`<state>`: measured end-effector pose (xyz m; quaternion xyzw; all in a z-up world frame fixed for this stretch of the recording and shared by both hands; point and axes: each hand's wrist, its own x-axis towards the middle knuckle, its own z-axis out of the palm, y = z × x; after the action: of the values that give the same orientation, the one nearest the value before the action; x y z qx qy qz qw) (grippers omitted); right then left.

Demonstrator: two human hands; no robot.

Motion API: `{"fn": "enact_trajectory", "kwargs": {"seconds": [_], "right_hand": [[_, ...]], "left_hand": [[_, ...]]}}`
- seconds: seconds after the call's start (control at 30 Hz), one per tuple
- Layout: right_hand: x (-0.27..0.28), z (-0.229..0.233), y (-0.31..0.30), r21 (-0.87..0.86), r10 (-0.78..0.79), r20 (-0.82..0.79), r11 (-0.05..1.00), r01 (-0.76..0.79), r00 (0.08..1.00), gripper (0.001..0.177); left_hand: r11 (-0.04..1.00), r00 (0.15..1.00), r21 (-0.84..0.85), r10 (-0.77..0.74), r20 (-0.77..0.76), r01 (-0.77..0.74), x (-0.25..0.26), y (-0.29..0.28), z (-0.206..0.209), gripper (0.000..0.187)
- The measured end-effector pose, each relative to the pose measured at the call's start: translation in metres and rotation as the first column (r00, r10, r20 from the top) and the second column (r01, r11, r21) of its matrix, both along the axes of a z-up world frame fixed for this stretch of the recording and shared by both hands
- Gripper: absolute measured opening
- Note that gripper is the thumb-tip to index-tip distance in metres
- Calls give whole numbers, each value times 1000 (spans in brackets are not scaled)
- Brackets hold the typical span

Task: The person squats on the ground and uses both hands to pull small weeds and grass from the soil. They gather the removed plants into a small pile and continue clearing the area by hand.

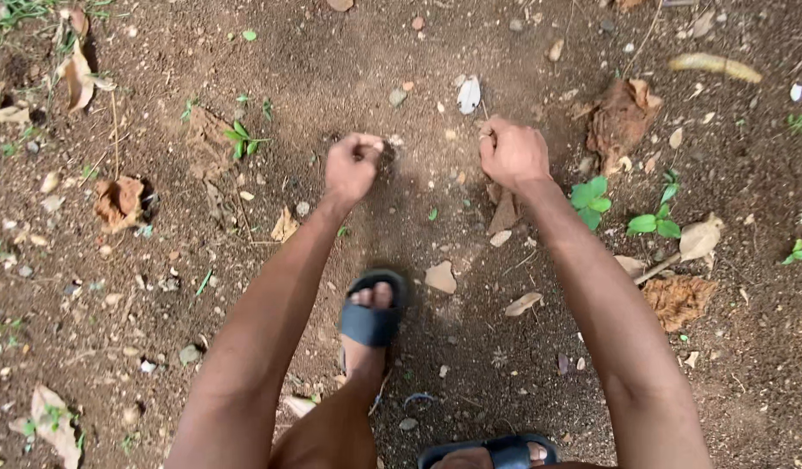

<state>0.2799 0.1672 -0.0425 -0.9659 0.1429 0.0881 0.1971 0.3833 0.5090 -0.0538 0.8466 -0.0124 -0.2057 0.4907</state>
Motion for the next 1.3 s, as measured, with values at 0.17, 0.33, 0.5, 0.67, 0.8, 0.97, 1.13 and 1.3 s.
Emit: {"fn": "enact_trajectory", "kwargs": {"seconds": [0.17, 0.33, 0.5, 0.67, 0.8, 0.97, 1.13, 1.3], "right_hand": [[22, 21, -28, -42, 36, 17, 998, -35, 999, 25], [64, 111, -56, -354, 193, -81, 912, -209, 978, 27], [130, 265, -42, -414, 106, -360, 872, -261, 927, 25], [144, 318, -26, -360, 111, -487, 879, -314, 866, 33], [152, 288, -46, -361, 110, -557, 861, -359, 823, 35], [212, 156, -84, -255, 44, -341, 957, -138, 939, 40], [276, 64, -74, 72, 45, -120, 997, -37, 992, 50], [289, -28, -56, 405, -227, 172, 903, 141, 959, 30]], "left_hand": [[985, 984, -100, 153, 90, -144, 69, -7, -11, 23], [995, 993, -84, 64, 103, -55, 175, -53, 13, 29], [974, 978, -111, -187, 96, 198, 233, -66, 66, 13], [954, 957, -90, -279, 77, 286, 278, -79, 63, 9], [923, 928, -106, -372, -3, 370, 286, -127, 62, 14], [905, 901, -120, -421, -104, 409, 258, -145, 68, 17], [946, 921, -79, -325, -213, 315, 267, -161, 21, 16], [993, 990, -104, -66, -124, 53, 302, -197, -28, 16]]}}
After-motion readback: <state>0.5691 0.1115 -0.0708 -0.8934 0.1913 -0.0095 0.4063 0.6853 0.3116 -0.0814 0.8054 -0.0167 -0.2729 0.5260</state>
